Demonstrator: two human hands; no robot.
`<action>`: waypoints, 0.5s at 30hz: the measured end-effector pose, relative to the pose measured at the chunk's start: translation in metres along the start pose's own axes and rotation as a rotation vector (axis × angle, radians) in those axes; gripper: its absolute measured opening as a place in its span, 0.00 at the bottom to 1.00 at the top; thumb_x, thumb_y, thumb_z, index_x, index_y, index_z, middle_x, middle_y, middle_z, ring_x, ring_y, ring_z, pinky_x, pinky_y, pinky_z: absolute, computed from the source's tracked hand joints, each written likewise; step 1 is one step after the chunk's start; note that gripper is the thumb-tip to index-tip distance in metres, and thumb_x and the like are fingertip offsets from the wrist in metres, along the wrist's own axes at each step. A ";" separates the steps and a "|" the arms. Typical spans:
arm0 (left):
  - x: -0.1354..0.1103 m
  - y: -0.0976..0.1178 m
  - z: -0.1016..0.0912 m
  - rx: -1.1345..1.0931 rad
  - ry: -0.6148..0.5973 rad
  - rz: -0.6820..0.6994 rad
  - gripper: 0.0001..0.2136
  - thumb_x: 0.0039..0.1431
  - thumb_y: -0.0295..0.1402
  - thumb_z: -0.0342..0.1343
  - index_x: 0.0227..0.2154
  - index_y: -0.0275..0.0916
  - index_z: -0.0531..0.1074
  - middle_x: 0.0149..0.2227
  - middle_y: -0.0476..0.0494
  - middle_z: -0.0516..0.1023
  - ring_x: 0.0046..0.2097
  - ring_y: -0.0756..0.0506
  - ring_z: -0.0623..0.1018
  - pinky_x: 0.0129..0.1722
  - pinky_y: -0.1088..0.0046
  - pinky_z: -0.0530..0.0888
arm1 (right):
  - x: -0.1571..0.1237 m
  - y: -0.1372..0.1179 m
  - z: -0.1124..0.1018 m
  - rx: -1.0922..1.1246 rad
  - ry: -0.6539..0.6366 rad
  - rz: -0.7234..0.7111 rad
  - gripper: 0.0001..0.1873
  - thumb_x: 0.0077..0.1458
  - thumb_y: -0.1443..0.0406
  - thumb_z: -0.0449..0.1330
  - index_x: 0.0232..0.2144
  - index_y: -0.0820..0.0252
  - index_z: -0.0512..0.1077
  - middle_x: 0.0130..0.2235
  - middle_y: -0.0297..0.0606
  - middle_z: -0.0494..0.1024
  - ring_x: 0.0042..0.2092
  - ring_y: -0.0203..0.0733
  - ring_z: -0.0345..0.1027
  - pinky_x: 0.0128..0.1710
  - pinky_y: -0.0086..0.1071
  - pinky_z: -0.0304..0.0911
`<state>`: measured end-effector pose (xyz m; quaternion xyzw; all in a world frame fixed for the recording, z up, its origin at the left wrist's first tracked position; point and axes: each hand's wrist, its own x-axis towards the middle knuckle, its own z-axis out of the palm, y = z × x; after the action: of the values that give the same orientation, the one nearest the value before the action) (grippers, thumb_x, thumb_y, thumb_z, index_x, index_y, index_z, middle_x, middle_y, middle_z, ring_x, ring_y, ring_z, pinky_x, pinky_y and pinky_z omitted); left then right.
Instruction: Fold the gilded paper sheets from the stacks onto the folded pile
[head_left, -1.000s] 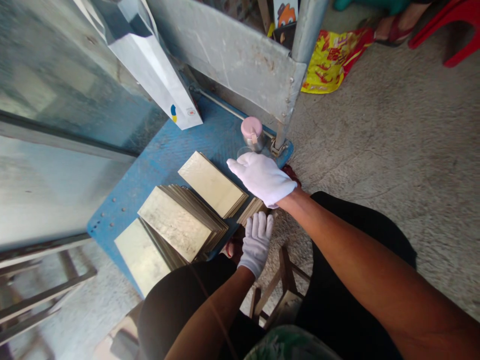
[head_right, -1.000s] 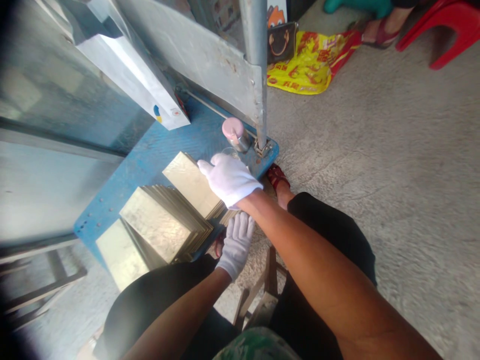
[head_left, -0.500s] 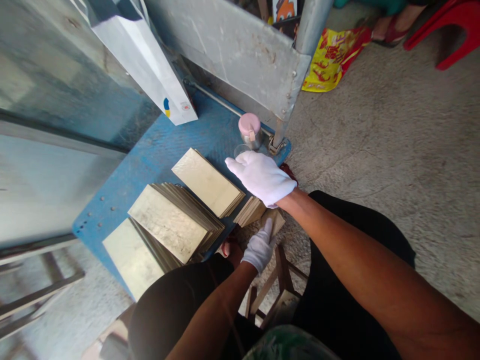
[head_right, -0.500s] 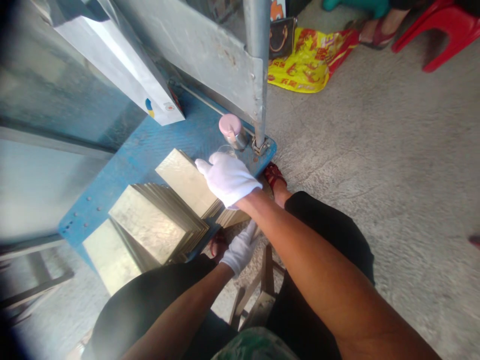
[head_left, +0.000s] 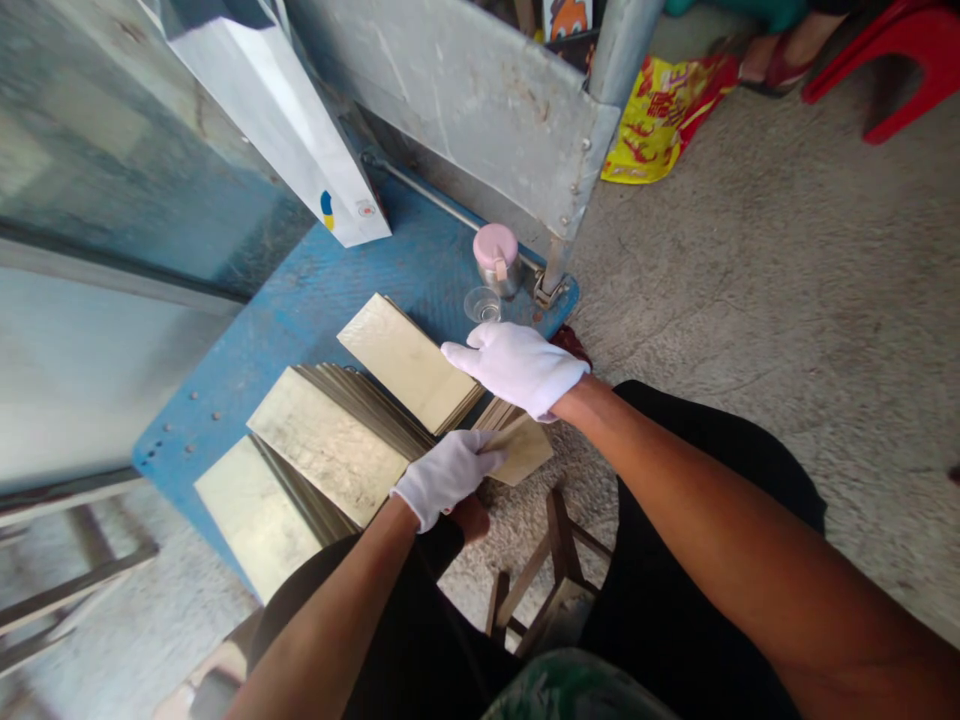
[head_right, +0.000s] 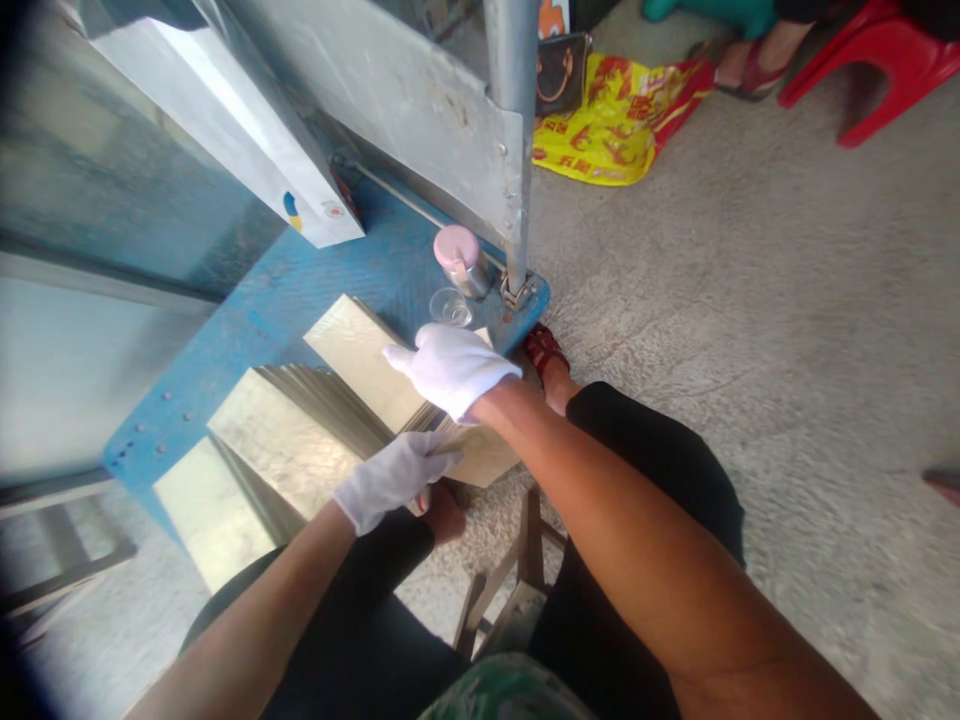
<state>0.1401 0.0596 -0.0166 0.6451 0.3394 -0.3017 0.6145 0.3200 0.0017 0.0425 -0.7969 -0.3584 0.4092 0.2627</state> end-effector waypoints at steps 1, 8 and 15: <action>-0.011 0.006 -0.008 -0.045 -0.039 -0.028 0.13 0.55 0.38 0.58 0.36 0.32 0.77 0.20 0.46 0.72 0.18 0.50 0.67 0.18 0.77 0.65 | -0.002 -0.001 -0.001 0.002 -0.016 0.008 0.29 0.60 0.41 0.49 0.30 0.59 0.73 0.31 0.43 0.77 0.33 0.43 0.68 0.32 0.33 0.55; -0.074 0.050 -0.058 -0.302 -0.033 0.005 0.16 0.51 0.44 0.66 0.32 0.33 0.78 0.29 0.39 0.78 0.28 0.45 0.76 0.29 0.74 0.75 | -0.012 -0.011 -0.007 0.098 -0.113 0.018 0.32 0.59 0.39 0.48 0.25 0.58 0.71 0.25 0.36 0.72 0.27 0.37 0.61 0.29 0.31 0.52; -0.091 0.032 -0.095 -0.458 0.242 0.033 0.16 0.42 0.36 0.71 0.35 0.35 0.80 0.35 0.38 0.79 0.36 0.41 0.79 0.36 0.69 0.80 | -0.008 -0.007 0.003 0.129 -0.143 -0.018 0.33 0.57 0.37 0.48 0.24 0.59 0.70 0.23 0.34 0.69 0.26 0.36 0.59 0.29 0.31 0.53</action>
<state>0.1098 0.1482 0.0816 0.5260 0.4591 -0.1276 0.7044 0.3116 0.0004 0.0495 -0.7437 -0.3562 0.4851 0.2910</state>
